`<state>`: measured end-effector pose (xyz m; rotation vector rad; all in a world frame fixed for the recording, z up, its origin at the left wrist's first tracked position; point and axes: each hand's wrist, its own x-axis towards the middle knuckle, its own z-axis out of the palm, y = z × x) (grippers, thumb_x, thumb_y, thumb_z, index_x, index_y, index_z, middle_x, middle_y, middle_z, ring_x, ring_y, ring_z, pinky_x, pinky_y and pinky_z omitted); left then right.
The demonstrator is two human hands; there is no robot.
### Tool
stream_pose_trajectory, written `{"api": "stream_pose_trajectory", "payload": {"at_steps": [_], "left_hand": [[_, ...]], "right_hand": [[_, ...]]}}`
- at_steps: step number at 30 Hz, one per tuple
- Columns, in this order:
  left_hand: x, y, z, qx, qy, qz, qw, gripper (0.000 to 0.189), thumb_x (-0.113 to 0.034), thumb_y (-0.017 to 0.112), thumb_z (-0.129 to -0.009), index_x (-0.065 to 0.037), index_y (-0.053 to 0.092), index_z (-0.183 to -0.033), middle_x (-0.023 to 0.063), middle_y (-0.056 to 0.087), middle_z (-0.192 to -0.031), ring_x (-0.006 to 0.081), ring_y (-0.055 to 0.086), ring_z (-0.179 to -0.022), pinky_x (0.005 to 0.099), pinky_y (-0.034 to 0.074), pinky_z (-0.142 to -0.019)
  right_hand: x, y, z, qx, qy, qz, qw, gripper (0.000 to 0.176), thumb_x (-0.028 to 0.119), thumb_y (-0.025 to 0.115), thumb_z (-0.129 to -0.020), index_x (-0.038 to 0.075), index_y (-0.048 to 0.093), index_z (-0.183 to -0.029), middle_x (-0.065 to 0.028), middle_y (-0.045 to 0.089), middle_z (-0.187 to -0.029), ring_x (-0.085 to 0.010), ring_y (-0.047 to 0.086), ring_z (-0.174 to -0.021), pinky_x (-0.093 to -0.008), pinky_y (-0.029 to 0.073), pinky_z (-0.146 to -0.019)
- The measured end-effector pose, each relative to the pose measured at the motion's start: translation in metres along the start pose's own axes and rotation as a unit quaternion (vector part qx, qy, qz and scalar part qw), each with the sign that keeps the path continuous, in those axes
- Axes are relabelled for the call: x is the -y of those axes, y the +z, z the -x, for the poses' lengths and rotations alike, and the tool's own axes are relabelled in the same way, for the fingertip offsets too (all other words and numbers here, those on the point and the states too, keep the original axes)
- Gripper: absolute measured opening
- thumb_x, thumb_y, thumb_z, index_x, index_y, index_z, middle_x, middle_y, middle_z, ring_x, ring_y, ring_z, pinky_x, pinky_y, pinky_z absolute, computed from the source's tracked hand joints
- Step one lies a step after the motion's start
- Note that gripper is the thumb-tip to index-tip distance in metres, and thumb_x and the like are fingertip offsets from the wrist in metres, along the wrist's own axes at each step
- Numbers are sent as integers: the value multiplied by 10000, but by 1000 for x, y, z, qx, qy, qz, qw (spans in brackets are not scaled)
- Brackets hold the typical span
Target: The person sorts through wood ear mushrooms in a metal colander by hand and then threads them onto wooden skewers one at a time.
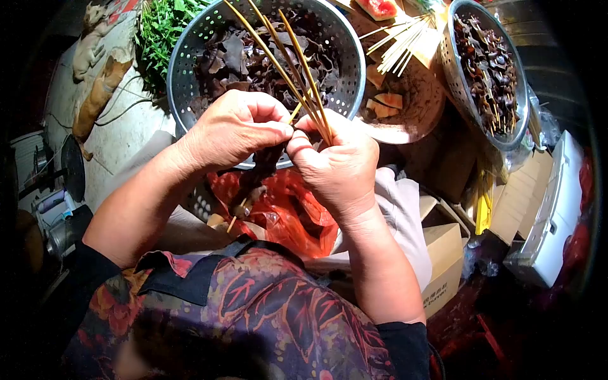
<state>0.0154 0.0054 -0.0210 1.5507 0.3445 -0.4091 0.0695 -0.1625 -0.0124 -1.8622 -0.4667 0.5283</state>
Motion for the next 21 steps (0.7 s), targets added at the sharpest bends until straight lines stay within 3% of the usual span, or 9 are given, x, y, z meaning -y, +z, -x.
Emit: {"api": "stream_pose_trajectory", "payload": {"at_steps": [3, 5, 7, 11, 14, 15, 17, 19, 21], "left_hand": [[-2, 0, 3, 2, 10, 17, 1000, 99, -131, 635, -826, -35, 616, -811, -24, 574, -714, 42, 506, -640, 204, 426, -574], [-4, 5, 5, -5, -12, 135, 991, 106, -132, 633, -822, -27, 626, -829, -8, 590, -722, 57, 527, -641, 211, 441, -584], [-3, 8, 6, -16, -11, 159, 987, 109, -123, 626, -818, -21, 629, -855, 11, 603, -747, 76, 549, -652, 219, 456, -601], [7, 8, 5, -40, 0, 273, 961, 147, -147, 623, -814, -26, 615, -897, 30, 605, -778, 113, 580, -696, 250, 497, -630], [-4, -10, 6, -94, -26, 376, 921, 108, -138, 596, -832, -53, 599, -899, 36, 589, -771, 145, 599, -695, 347, 555, -640], [-3, -18, 2, -130, -11, 375, 918, 107, -145, 598, -839, -53, 604, -894, 34, 598, -768, 136, 599, -683, 333, 553, -628], [1, -33, -4, -186, -21, 343, 920, 120, -159, 605, -841, -53, 610, -896, 33, 616, -778, 126, 601, -666, 323, 553, -631], [-2, -39, -3, -195, -25, 344, 918, 123, -174, 613, -838, -68, 620, -901, 32, 640, -788, 118, 605, -646, 271, 528, -610], [-5, -42, 0, -197, -28, 334, 921, 115, -180, 614, -839, -85, 623, -902, 22, 642, -773, 102, 596, -636, 234, 486, -569]], "right_hand": [[2, 5, 1, -35, 42, -92, 994, 37, 23, 648, -728, 10, 625, -754, 29, 564, -642, -34, 490, -572, -193, 410, -519], [5, 6, 0, -39, 58, -126, 990, 38, 20, 645, -733, 5, 614, -750, 19, 570, -655, -34, 495, -568, -188, 411, -514], [6, 7, -1, -44, 126, -254, 958, 29, 14, 628, -747, 1, 604, -756, 10, 573, -656, -34, 504, -557, -187, 415, -498], [11, 11, -8, -77, 209, -385, 896, 49, 39, 637, -757, 20, 600, -782, 28, 545, -628, -30, 432, -478, -173, 331, -418], [5, 9, -13, -62, 230, -317, 918, 104, 96, 650, -783, 41, 630, -869, 41, 542, -641, -18, 403, -477, -160, 307, -429], [5, 11, -13, -58, 233, -274, 931, 122, 115, 656, -791, 47, 641, -892, 47, 541, -644, -14, 405, -485, -159, 314, -441], [0, 9, -13, 38, 251, -242, 936, 202, 148, 699, -779, 21, 661, -932, 17, 616, -739, -19, 469, -565, -168, 372, -516], [-7, 15, -11, 52, 234, -138, 961, 253, 151, 703, -777, -6, 652, -969, -3, 639, -783, -42, 512, -611, -194, 421, -565], [-12, 17, -12, 73, 215, -132, 965, 267, 119, 691, -772, -22, 641, -994, -9, 644, -801, -62, 537, -632, -216, 447, -601]]}}
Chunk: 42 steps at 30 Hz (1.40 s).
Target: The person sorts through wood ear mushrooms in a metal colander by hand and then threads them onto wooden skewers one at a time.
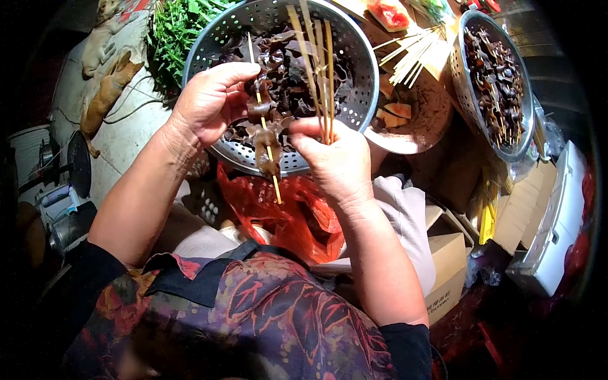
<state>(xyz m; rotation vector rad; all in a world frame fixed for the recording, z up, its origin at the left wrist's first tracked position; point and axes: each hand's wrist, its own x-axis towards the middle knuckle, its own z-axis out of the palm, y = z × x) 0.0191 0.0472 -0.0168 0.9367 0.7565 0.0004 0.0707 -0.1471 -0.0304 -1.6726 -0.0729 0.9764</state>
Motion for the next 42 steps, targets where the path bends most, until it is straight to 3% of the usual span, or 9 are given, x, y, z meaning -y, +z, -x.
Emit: {"api": "stream_pose_trajectory", "payload": {"at_steps": [2, 6, 11, 17, 23, 28, 34, 37, 42], "left_hand": [[0, -4, -1, 0, 3, -12, 1000, 112, -183, 611, -841, -90, 624, -903, 18, 643, -769, 94, 590, -628, 224, 469, -560], [1, -7, -2, -3, 15, -37, 999, 110, -193, 610, -847, -96, 624, -898, 17, 644, -786, 83, 577, -625, 222, 448, -547], [6, -3, 0, 8, 32, -44, 998, 152, -211, 615, -853, -70, 612, -911, 26, 621, -801, 96, 576, -650, 251, 488, -590], [-20, -22, -17, -87, 108, -152, 979, 364, -342, 527, -907, -10, 545, -1055, 96, 615, -924, 158, 647, -756, 257, 527, -635], [-15, -41, -31, -103, 88, -250, 959, 127, -94, 606, -824, -34, 624, -935, 32, 628, -775, 86, 592, -605, 207, 511, -603], [26, -47, -41, -68, 171, -682, 708, 244, -116, 605, -751, -89, 657, -988, 101, 634, -891, 254, 619, -837, 344, 489, -770], [21, -38, -35, -73, 183, -727, 658, 93, -142, 631, -721, -59, 607, -753, 109, 603, -862, 244, 593, -770, 349, 477, -706], [0, -34, -37, -30, 102, -539, 835, 69, -101, 627, -681, -55, 577, -693, -3, 557, -641, 101, 509, -568, 250, 427, -552], [-24, -33, -34, -15, 109, -183, 977, 66, -102, 610, -828, -76, 566, -869, 52, 646, -818, 146, 648, -751, 255, 521, -642]], "right_hand": [[2, 4, 2, 5, -48, -92, 995, 255, 79, 669, -766, -16, 637, -999, -12, 648, -824, -63, 539, -621, -215, 445, -592], [22, -1, 9, 63, 104, -150, 981, 247, 60, 661, -757, -5, 628, -993, -20, 638, -822, -69, 552, -668, -202, 443, -598], [11, 11, 13, 108, 69, -95, 987, 235, 109, 702, -768, -7, 621, -956, -16, 622, -802, -71, 556, -691, -200, 450, -621], [12, 1, 10, 21, 34, -210, 977, 173, 75, 663, -784, -11, 614, -925, -33, 622, -770, -97, 578, -659, -212, 470, -617], [15, -4, 15, -3, 0, -222, 975, 127, 59, 648, -791, -6, 611, -894, -21, 612, -762, -83, 569, -666, -203, 462, -622], [13, 1, 17, -8, 4, -239, 971, 131, 39, 655, -788, -4, 610, -903, -18, 608, -761, -76, 562, -661, -195, 454, -612], [6, -4, 18, 13, 18, -220, 975, 160, 65, 693, -774, 5, 606, -893, 2, 592, -770, -43, 517, -611, -166, 402, -537], [10, -6, 22, 23, 23, -195, 980, 153, 82, 695, -773, 14, 600, -871, 23, 567, -720, -35, 492, -610, -167, 389, -541], [14, -5, 30, 90, 8, -184, 979, 142, 80, 658, -794, -4, 619, -901, 3, 588, -748, -45, 502, -629, -181, 402, -568]]}}
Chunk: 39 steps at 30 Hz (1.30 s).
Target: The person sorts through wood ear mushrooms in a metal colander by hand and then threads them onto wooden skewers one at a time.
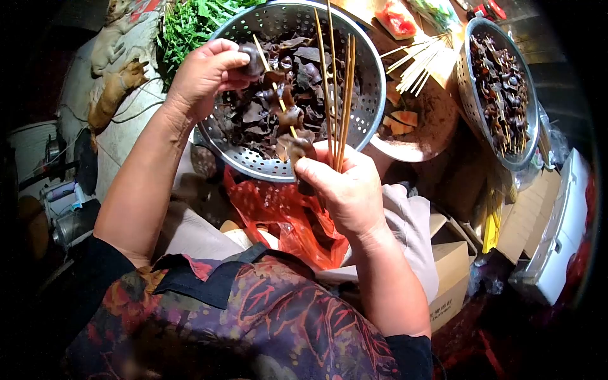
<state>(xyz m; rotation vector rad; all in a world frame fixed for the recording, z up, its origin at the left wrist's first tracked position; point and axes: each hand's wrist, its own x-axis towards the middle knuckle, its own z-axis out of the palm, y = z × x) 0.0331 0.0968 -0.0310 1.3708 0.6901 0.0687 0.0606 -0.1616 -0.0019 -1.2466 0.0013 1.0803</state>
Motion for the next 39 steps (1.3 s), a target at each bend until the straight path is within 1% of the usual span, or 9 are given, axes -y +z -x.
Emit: {"api": "stream_pose_trajectory", "payload": {"at_steps": [9, 19, 22, 24, 28, 30, 32, 35, 39], "left_hand": [[-6, 3, 8, -31, 88, 117, 989, 275, -29, 572, -846, -42, 512, -1114, 91, 652, -918, 168, 648, -769, 282, 540, -657], [-9, 10, 11, -50, 107, 69, 991, 214, -14, 580, -838, -8, 569, -1051, 78, 637, -907, 167, 643, -809, 279, 532, -756], [-7, 13, 12, -48, 142, 22, 989, 212, 10, 583, -829, -5, 574, -1041, 72, 639, -923, 146, 634, -823, 260, 523, -770], [-2, 18, 10, -77, 248, -36, 965, 186, 37, 581, -788, -1, 609, -967, 68, 649, -876, 110, 621, -766, 227, 521, -708], [4, 25, 12, -75, 289, -57, 953, 192, 32, 583, -782, -8, 621, -966, 61, 653, -899, 110, 621, -793, 234, 514, -742], [3, 23, 15, -62, 263, -84, 959, 234, 54, 559, -824, 3, 579, -1052, 78, 631, -983, 124, 617, -871, 246, 512, -798], [0, 24, 17, -38, 176, 6, 984, 275, 36, 567, -827, 19, 542, -1101, 98, 617, -1004, 166, 628, -884, 274, 527, -801], [-4, 20, 17, 0, 75, 119, 990, 308, 11, 580, -832, 32, 506, -1130, 118, 608, -1007, 213, 635, -896, 309, 539, -813], [-3, 15, 17, 23, 17, 188, 982, 288, -19, 587, -843, 26, 508, -1117, 116, 614, -993, 229, 641, -894, 326, 542, -829]], "right_hand": [[-2, 5, -1, 8, 18, 5, 1000, 137, 62, 655, -790, -14, 613, -897, -35, 609, -751, -80, 552, -635, -205, 443, -571], [-4, 4, -1, 12, 18, -11, 1000, 134, 36, 654, -783, -21, 604, -894, -37, 608, -755, -90, 562, -630, -213, 457, -571], [-3, 3, -1, 3, 31, -13, 999, 150, 24, 656, -779, -24, 599, -910, -45, 613, -769, -96, 574, -652, -212, 464, -590], [-5, 0, -2, 8, 31, -35, 999, 174, 17, 666, -770, -28, 594, -922, -56, 618, -795, -103, 582, -679, -212, 472, -620], [-5, -1, -3, 10, 25, -67, 997, 188, 15, 676, -761, -32, 594, -923, -61, 620, -817, -108, 584, -696, -215, 476, -643], [-3, -2, -3, 9, 22, -65, 998, 199, 18, 676, -762, -34, 592, -935, -63, 621, -828, -108, 584, -700, -218, 479, -651], [-4, -3, -3, 4, 19, -41, 999, 187, 21, 672, -765, -30, 597, -928, -57, 620, -815, -106, 583, -696, -215, 476, -647], [-4, -4, -3, 7, 12, 2, 1000, 159, 29, 667, -773, -23, 606, -910, -46, 617, -783, -100, 577, -678, -208, 467, -626], [-7, 1, -1, 1, -7, 11, 1000, 120, 40, 663, -782, -15, 618, -879, -31, 613, -742, -84, 558, -630, -201, 448, -574]]}}
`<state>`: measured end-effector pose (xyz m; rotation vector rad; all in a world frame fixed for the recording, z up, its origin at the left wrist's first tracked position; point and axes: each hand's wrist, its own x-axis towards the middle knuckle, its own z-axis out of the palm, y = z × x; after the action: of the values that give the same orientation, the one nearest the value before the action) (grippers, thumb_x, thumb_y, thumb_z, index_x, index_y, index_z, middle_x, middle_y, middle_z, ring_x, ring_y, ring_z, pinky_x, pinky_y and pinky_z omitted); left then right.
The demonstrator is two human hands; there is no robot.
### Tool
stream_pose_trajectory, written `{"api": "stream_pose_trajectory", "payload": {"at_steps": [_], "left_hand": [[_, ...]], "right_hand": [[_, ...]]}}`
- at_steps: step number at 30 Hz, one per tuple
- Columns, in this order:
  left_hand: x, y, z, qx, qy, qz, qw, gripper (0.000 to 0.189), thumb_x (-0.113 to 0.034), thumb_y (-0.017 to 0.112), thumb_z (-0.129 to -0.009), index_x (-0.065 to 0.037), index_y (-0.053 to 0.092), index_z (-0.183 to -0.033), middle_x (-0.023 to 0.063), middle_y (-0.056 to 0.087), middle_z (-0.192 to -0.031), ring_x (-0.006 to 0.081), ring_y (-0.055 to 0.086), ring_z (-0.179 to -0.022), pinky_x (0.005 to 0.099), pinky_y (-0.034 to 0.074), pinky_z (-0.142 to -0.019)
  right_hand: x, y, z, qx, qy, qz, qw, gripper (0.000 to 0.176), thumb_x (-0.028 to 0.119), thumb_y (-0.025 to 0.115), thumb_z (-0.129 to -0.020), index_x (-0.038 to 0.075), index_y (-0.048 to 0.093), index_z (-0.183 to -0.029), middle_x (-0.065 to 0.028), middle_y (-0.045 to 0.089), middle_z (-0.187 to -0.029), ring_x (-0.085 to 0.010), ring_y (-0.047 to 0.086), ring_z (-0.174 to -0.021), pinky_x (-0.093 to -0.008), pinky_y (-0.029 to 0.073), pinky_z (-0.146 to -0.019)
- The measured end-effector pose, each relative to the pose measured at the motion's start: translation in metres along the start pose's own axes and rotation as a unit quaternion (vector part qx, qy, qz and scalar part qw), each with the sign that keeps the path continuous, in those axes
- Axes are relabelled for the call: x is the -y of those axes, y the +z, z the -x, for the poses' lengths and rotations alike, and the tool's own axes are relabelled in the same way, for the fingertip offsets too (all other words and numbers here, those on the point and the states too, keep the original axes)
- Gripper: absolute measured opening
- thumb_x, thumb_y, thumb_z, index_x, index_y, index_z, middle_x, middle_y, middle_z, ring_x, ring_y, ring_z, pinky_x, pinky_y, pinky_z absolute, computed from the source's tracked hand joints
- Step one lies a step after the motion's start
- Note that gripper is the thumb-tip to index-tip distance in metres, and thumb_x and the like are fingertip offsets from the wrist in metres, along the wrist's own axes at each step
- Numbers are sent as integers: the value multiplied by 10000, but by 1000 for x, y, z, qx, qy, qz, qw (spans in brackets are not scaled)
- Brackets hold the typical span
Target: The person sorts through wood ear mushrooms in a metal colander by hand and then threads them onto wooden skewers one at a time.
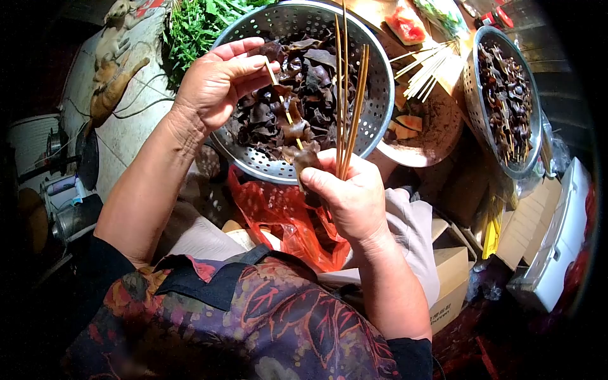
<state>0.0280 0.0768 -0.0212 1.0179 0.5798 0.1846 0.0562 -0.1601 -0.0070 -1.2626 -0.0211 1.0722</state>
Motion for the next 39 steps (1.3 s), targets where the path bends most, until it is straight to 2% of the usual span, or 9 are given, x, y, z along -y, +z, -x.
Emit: {"api": "stream_pose_trajectory", "payload": {"at_steps": [5, 9, 13, 23, 25, 30, 35, 37, 39], "left_hand": [[8, 5, 6, 26, -53, 27, 998, 246, 5, 562, -841, 3, 545, -1086, 92, 634, -973, 194, 642, -876, 300, 529, -801], [14, 7, 6, 33, -45, 31, 998, 240, -45, 556, -850, -20, 547, -1088, 89, 636, -980, 171, 632, -874, 299, 527, -783], [5, 8, 5, -30, -60, 85, 994, 257, -112, 568, -835, -107, 534, -1090, 50, 634, -941, 145, 619, -815, 321, 494, -749], [7, 2, -6, -83, 51, 80, 992, 239, 10, 606, -791, -54, 550, -1015, 60, 626, -922, 150, 615, -779, 276, 497, -756], [7, 7, -4, -121, 125, -4, 985, 227, 41, 609, -776, -40, 563, -984, 62, 620, -914, 145, 611, -772, 258, 512, -724], [14, 10, 0, -118, 237, -138, 954, 245, 29, 640, -767, -13, 582, -1001, 44, 619, -887, 102, 590, -777, 228, 500, -709], [20, 16, 4, -113, 204, -105, 967, 263, 21, 633, -774, -22, 575, -1027, 46, 623, -908, 109, 592, -806, 248, 498, -753], [20, 19, 6, -108, 133, -6, 985, 285, 22, 630, -775, -22, 566, -1049, 54, 625, -920, 126, 600, -819, 263, 505, -762], [19, 20, 6, -112, 109, -7, 988, 291, 28, 618, -782, -22, 560, -1063, 65, 627, -930, 143, 611, -819, 276, 517, -748]], "right_hand": [[-6, 2, -2, 4, -23, 5, 1000, 139, 44, 660, -790, -20, 615, -905, -33, 619, -757, -74, 546, -620, -203, 445, -563], [-3, 3, -3, 5, -33, -20, 999, 160, 46, 658, -797, -27, 614, -932, -29, 618, -771, -71, 545, -648, -202, 447, -591], [-2, 4, -1, 8, -32, -6, 999, 150, 44, 648, -806, -29, 619, -934, -26, 617, -778, -69, 542, -669, -203, 444, -613], [-2, 4, 2, 16, -17, 14, 1000, 140, 52, 650, -808, -20, 631, -926, -18, 616, -781, -68, 541, -673, -197, 436, -615], [-3, 3, 2, 28, -12, 0, 1000, 149, 57, 652, -808, -17, 630, -935, -18, 616, -780, -70, 546, -670, -200, 439, -611], [-6, 4, 2, 26, -9, -12, 1000, 153, 43, 648, -807, -18, 625, -945, -22, 616, -778, -73, 551, -661, -201, 442, -601], [-3, 6, 2, 26, -16, -12, 999, 130, 22, 644, -801, -23, 617, -920, -31, 617, -777, -75, 553, -661, -200, 447, -603], [-5, 3, 1, 17, -22, 12, 1000, 115, 15, 640, -799, -25, 608, -901, -32, 616, -779, -75, 556, -670, -202, 452, -610], [-4, 4, 2, 13, -20, 13, 1000, 114, 13, 638, -799, -25, 605, -901, -31, 616, -779, -74, 556, -671, -202, 453, -611]]}}
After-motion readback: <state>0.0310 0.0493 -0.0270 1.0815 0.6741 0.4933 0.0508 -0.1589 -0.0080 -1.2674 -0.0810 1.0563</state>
